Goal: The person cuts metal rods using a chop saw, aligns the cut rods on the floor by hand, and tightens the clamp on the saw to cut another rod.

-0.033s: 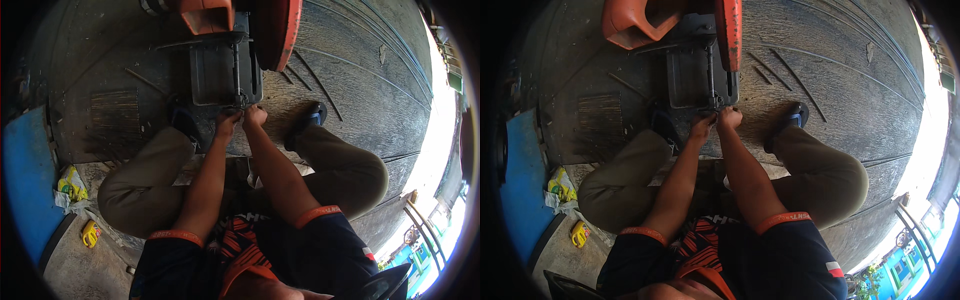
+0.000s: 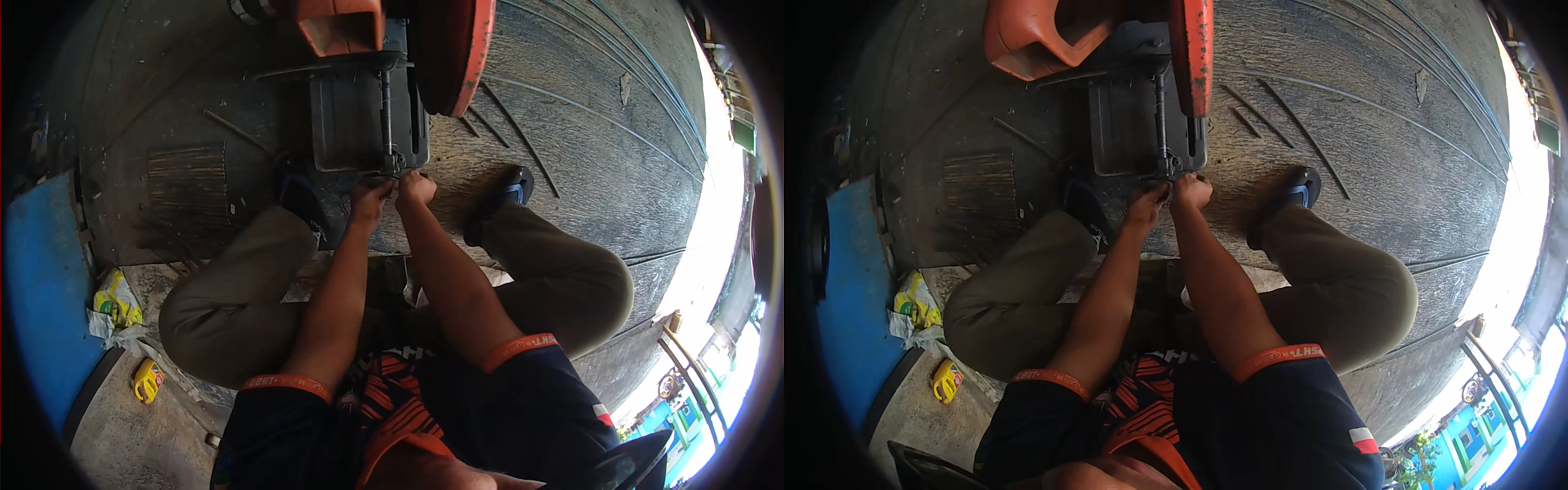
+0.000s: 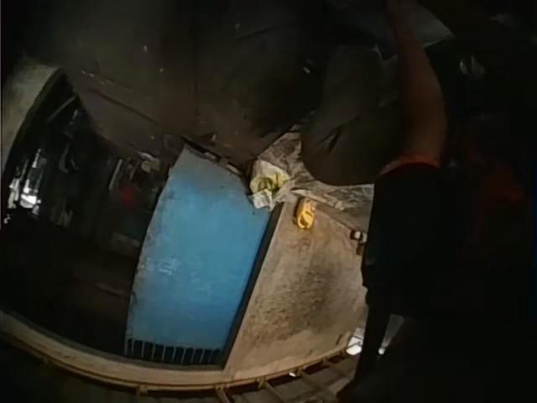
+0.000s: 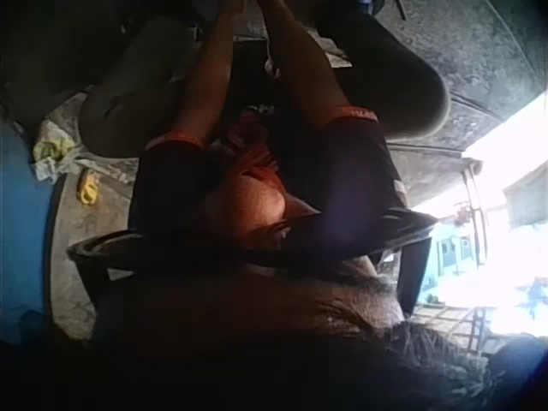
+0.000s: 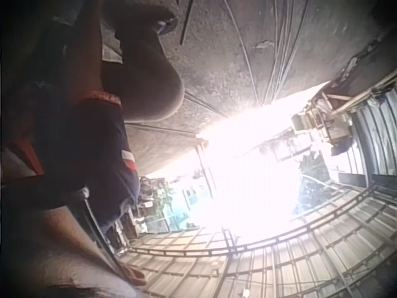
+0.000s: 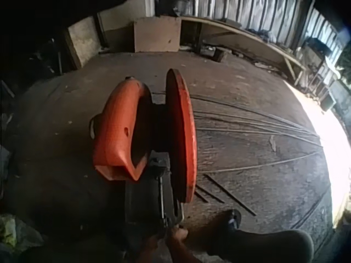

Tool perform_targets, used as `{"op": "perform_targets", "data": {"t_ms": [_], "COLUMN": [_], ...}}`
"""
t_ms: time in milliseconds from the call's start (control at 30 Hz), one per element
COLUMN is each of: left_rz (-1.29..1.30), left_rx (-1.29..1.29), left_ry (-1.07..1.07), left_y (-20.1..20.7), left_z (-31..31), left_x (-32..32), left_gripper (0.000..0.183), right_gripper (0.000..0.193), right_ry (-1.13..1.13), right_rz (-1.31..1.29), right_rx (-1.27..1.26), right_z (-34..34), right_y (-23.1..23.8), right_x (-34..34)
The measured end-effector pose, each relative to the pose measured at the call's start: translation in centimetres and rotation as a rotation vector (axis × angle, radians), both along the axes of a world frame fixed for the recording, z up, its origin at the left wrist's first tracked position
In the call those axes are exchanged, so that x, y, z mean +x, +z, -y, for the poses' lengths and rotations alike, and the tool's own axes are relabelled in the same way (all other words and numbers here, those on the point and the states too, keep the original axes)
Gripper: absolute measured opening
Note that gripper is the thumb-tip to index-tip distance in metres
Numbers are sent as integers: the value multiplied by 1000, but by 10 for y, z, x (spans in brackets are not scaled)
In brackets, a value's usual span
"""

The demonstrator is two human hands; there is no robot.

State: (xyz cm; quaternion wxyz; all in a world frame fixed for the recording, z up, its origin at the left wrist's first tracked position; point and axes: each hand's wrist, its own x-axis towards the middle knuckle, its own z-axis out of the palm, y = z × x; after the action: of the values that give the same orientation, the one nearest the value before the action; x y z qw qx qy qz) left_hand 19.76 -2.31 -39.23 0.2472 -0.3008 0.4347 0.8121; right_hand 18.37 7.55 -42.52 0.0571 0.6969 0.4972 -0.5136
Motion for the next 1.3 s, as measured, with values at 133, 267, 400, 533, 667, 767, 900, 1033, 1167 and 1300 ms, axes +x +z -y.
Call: {"op": "perform_targets", "data": {"t_ms": [133, 267, 400, 533, 667, 767, 900, 1033, 1167, 1300], "left_rz": [-45, -83, -194, -291, 108, 263, 126, 114, -64, -225], "left_rx": [-143, -299, -469, -433, -68, 81, 27, -116, -498, -952], "left_ry": [29, -67, -65, -70, 274, 485, 97, -162, -715, -968], "left_y": [-9, 2, 14, 18, 14, 13, 7, 16, 43, 47], "left_z": [9, 10, -7, -2, 9, 12, 17, 40, 37, 30], "left_x": [-4, 7, 2, 3, -8, -17, -15, -33, -51, -57], "left_gripper": [14, 12, 11, 11, 22, 28, 27, 32, 50, 65], "right_gripper": [35, 36, 34, 38, 41, 45, 47, 40, 40, 41], "right_ry": [219, -42, -78, -58, -114, -363, -180, -179, -214, 273], "right_rz": [30, 86, 79, 59, 83, -32, -104, -60, -80, 4], "right_rx": [84, 8, 120, 54, 32, -46, 126, 82, -60, 13], "right_z": [14, 11, 6, 5, 3, 5, 7, 3, 4, -3], "right_y": [5, 50, 37, 34, 37, 43, 40, 27, 21, 15], "right_x": [-10, -25, -25, -22, -21, -24, -25, -20, -15, -8]}}
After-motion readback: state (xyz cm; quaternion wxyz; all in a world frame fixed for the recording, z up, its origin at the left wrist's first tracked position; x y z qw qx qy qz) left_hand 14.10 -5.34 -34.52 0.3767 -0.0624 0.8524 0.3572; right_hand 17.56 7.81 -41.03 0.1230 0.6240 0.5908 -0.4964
